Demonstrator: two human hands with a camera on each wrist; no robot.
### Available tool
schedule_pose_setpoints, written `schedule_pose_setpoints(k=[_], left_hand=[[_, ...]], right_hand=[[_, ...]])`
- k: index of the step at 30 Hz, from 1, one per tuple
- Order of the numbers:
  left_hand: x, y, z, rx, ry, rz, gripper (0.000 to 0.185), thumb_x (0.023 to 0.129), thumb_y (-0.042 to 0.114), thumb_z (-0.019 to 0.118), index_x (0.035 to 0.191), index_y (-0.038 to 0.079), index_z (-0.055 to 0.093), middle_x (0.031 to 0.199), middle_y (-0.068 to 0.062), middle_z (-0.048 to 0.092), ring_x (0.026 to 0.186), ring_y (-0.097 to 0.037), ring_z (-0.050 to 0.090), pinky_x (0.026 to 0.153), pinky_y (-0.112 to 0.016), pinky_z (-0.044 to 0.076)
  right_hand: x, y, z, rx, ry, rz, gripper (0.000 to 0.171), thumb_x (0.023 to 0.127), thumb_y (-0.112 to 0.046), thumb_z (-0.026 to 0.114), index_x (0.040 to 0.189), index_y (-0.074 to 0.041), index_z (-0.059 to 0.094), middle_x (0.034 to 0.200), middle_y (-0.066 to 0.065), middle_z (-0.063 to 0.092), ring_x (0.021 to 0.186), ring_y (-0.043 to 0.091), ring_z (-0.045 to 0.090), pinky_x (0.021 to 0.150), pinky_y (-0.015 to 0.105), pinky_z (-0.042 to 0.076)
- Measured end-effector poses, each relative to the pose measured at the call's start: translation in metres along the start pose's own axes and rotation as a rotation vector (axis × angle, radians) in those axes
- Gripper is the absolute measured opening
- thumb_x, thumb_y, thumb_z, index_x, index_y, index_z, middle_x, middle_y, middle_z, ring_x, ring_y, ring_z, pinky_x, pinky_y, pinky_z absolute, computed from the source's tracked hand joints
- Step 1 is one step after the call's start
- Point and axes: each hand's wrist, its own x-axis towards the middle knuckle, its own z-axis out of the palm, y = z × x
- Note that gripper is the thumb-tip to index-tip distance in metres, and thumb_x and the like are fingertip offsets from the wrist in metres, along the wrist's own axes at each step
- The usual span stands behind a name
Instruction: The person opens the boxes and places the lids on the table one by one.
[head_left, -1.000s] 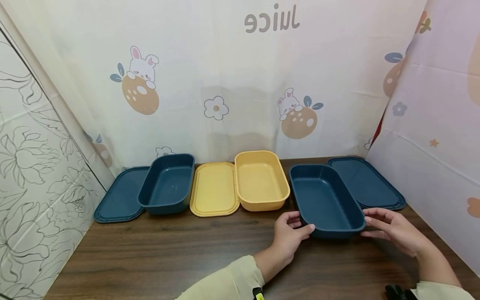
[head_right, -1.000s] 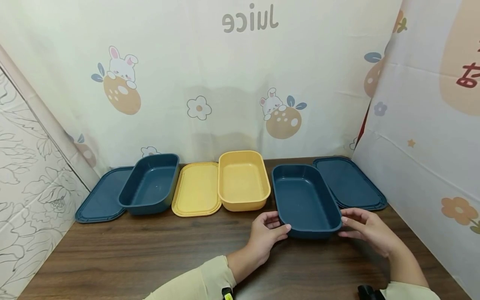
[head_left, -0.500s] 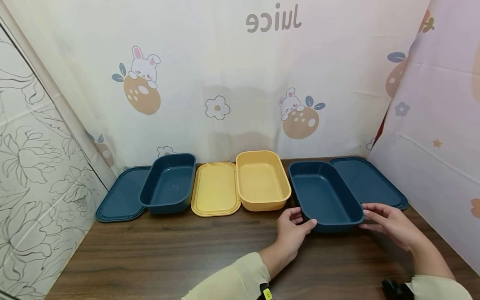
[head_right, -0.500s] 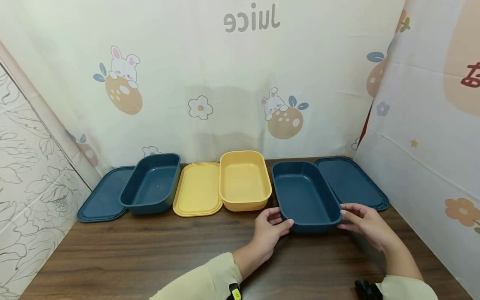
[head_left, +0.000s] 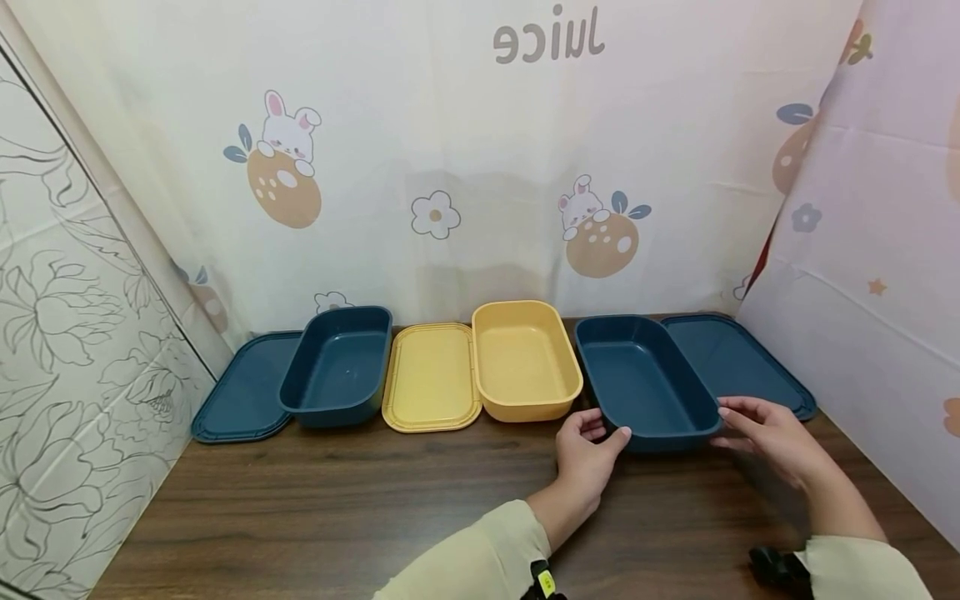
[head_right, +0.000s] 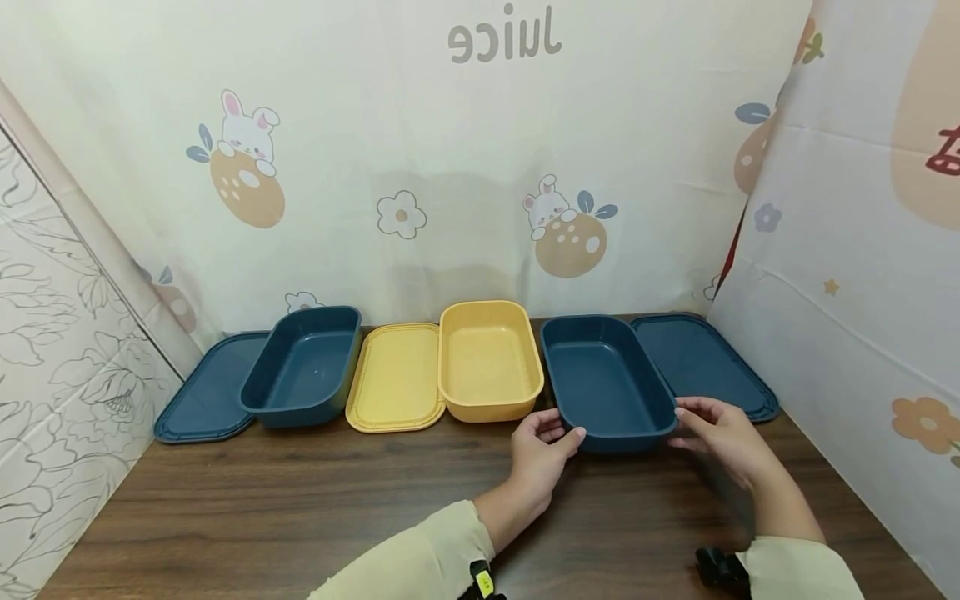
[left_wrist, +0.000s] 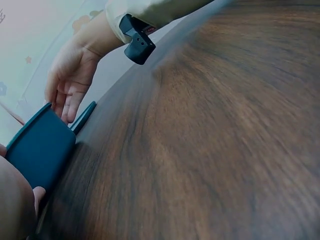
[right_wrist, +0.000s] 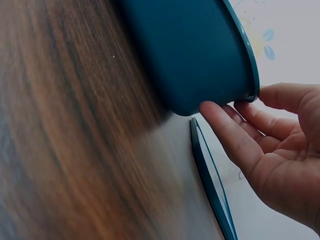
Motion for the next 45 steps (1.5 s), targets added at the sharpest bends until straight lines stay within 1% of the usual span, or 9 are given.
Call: schedule_pose_setpoints(k=[4, 11, 13, 19, 24, 33, 35, 41, 45], left_hand=[[0.000, 0.000, 0.003, 0.020, 0.016, 0.022, 0.031, 0.073, 0.005, 0.084, 0.097, 0.013, 0.066, 0.092, 0.002, 0.060, 0.088, -0.019, 0.058, 0.071, -0.028, 0.055], [0.002, -0.002, 0.009, 0.009, 0.062, 0.045, 0.028, 0.074, 0.005, 0.084, 0.096, 0.011, 0.067, 0.089, 0.002, 0.060, 0.083, -0.017, 0.059, 0.069, -0.027, 0.054], [0.002, -0.002, 0.010, 0.003, 0.071, 0.052, 0.027, 0.075, 0.005, 0.083, 0.095, 0.011, 0.067, 0.089, 0.001, 0.060, 0.083, -0.017, 0.059, 0.069, -0.027, 0.054], [0.003, -0.003, 0.013, 0.003, 0.087, 0.066, 0.025, 0.076, 0.007, 0.083, 0.096, 0.010, 0.067, 0.090, -0.002, 0.061, 0.082, -0.016, 0.059, 0.069, -0.026, 0.053], [0.005, 0.000, 0.015, -0.002, 0.092, 0.057, 0.023, 0.079, 0.007, 0.081, 0.097, 0.009, 0.067, 0.091, -0.003, 0.061, 0.082, -0.016, 0.059, 0.070, -0.027, 0.053], [0.007, 0.004, 0.021, -0.024, 0.131, -0.004, 0.021, 0.081, 0.004, 0.079, 0.097, 0.008, 0.066, 0.089, -0.004, 0.059, 0.077, -0.015, 0.059, 0.070, -0.031, 0.055], [0.007, 0.005, 0.023, -0.025, 0.146, -0.020, 0.021, 0.081, 0.004, 0.079, 0.097, 0.008, 0.066, 0.087, -0.004, 0.059, 0.076, -0.015, 0.059, 0.069, -0.032, 0.055], [0.006, 0.007, 0.026, -0.010, 0.181, -0.034, 0.019, 0.080, 0.005, 0.079, 0.093, 0.008, 0.066, 0.083, -0.003, 0.058, 0.074, -0.014, 0.058, 0.068, -0.032, 0.054], [0.007, 0.008, 0.023, -0.006, 0.151, -0.043, 0.018, 0.079, 0.004, 0.079, 0.089, 0.007, 0.064, 0.080, -0.002, 0.058, 0.068, -0.014, 0.059, 0.066, -0.033, 0.055]], right_hand=[[0.001, -0.001, 0.001, 0.000, 0.020, -0.003, 0.060, 0.105, -0.023, 0.046, 0.139, 0.022, 0.026, 0.122, 0.021, 0.053, 0.093, 0.006, 0.065, 0.081, 0.039, 0.056], [0.004, 0.000, 0.002, 0.031, 0.049, 0.003, 0.059, 0.104, -0.021, 0.046, 0.140, 0.022, 0.025, 0.110, 0.001, 0.057, 0.090, 0.005, 0.066, 0.080, 0.036, 0.056], [0.005, 0.001, 0.002, 0.043, 0.056, 0.005, 0.059, 0.104, -0.020, 0.046, 0.139, 0.022, 0.025, 0.107, -0.002, 0.057, 0.089, 0.006, 0.066, 0.079, 0.035, 0.057], [0.009, 0.000, 0.006, 0.046, 0.098, 0.026, 0.059, 0.104, -0.021, 0.046, 0.139, 0.022, 0.026, 0.106, 0.002, 0.059, 0.086, 0.006, 0.067, 0.078, 0.032, 0.057], [0.012, -0.002, 0.011, 0.047, 0.133, 0.036, 0.057, 0.105, -0.020, 0.044, 0.139, 0.022, 0.027, 0.106, 0.005, 0.059, 0.085, 0.005, 0.066, 0.078, 0.031, 0.056], [0.015, -0.007, 0.016, 0.083, 0.174, 0.058, 0.056, 0.104, -0.020, 0.044, 0.140, 0.021, 0.028, 0.100, -0.004, 0.059, 0.083, 0.004, 0.066, 0.077, 0.029, 0.057], [0.015, -0.008, 0.018, 0.063, 0.192, 0.060, 0.056, 0.105, -0.021, 0.043, 0.140, 0.020, 0.030, 0.103, 0.001, 0.058, 0.082, 0.004, 0.066, 0.077, 0.028, 0.057], [0.016, -0.009, 0.025, -0.022, 0.246, 0.066, 0.056, 0.106, -0.026, 0.039, 0.140, 0.018, 0.033, 0.125, 0.030, 0.047, 0.081, -0.001, 0.063, 0.075, 0.026, 0.057], [0.016, -0.010, 0.027, -0.062, 0.284, 0.070, 0.054, 0.106, -0.026, 0.038, 0.140, 0.017, 0.035, 0.129, 0.032, 0.045, 0.080, -0.002, 0.062, 0.072, 0.023, 0.056]])
